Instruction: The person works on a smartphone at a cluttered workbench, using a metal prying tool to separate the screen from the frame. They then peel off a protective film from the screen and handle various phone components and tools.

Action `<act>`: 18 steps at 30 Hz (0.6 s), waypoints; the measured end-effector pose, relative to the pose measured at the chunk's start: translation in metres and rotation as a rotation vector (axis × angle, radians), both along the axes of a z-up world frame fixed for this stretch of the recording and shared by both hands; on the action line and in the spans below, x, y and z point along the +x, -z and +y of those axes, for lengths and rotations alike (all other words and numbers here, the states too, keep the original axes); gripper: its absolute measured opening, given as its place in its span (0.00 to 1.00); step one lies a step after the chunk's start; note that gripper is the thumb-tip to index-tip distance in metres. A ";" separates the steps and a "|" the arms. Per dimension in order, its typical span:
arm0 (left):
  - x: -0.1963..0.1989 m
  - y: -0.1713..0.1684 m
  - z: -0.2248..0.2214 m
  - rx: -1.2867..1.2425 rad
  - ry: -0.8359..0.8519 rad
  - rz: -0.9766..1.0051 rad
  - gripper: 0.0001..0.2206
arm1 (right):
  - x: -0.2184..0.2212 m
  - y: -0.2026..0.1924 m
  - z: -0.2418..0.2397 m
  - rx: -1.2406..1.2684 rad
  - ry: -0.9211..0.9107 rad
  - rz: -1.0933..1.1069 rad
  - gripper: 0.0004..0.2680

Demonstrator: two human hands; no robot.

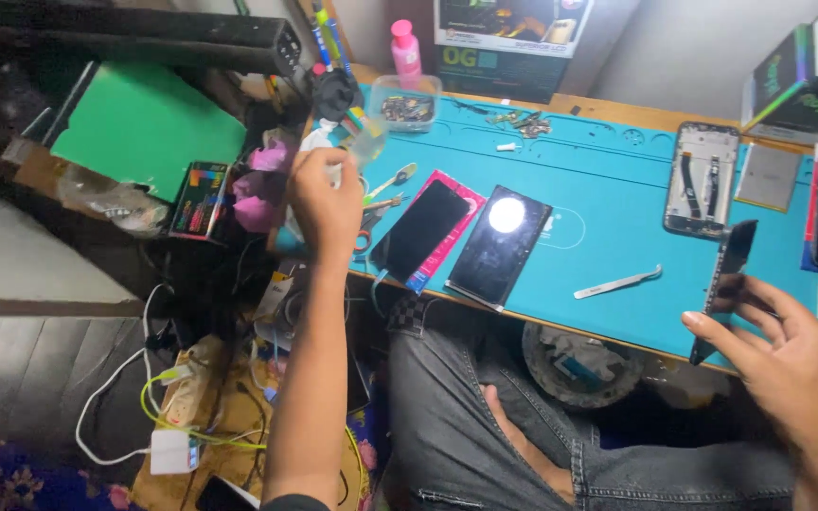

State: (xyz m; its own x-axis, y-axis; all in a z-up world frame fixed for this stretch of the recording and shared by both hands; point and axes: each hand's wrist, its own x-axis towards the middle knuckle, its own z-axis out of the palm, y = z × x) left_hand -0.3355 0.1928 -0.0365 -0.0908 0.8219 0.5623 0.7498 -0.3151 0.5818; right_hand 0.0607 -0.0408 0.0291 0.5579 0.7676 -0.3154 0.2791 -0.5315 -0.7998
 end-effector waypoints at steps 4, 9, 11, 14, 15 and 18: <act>0.055 -0.018 -0.041 -0.347 -0.015 -0.728 0.02 | 0.007 -0.007 0.002 -0.066 0.040 0.014 0.18; 0.133 -0.027 -0.108 -0.829 0.244 -1.306 0.15 | 0.023 -0.004 0.000 -0.074 0.021 0.031 0.21; 0.161 -0.041 -0.130 -1.071 0.243 -1.370 0.19 | 0.029 0.002 -0.002 -0.048 -0.017 0.015 0.20; 0.195 -0.039 -0.153 -1.180 0.319 -1.378 0.08 | 0.031 -0.011 -0.002 -0.108 -0.016 0.022 0.22; 0.205 -0.033 -0.158 -1.194 0.328 -1.374 0.08 | 0.035 -0.004 -0.007 -0.113 -0.001 0.020 0.22; 0.230 -0.023 -0.171 -1.245 0.344 -1.445 0.10 | 0.042 0.007 -0.015 0.141 0.001 0.000 0.26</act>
State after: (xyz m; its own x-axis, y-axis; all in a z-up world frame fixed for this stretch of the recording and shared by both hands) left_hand -0.1056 0.0215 -0.0131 0.3483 0.7201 -0.6001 -0.4208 0.6922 0.5864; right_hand 0.1024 -0.0562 0.0222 0.5589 0.8036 -0.2046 0.2784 -0.4142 -0.8666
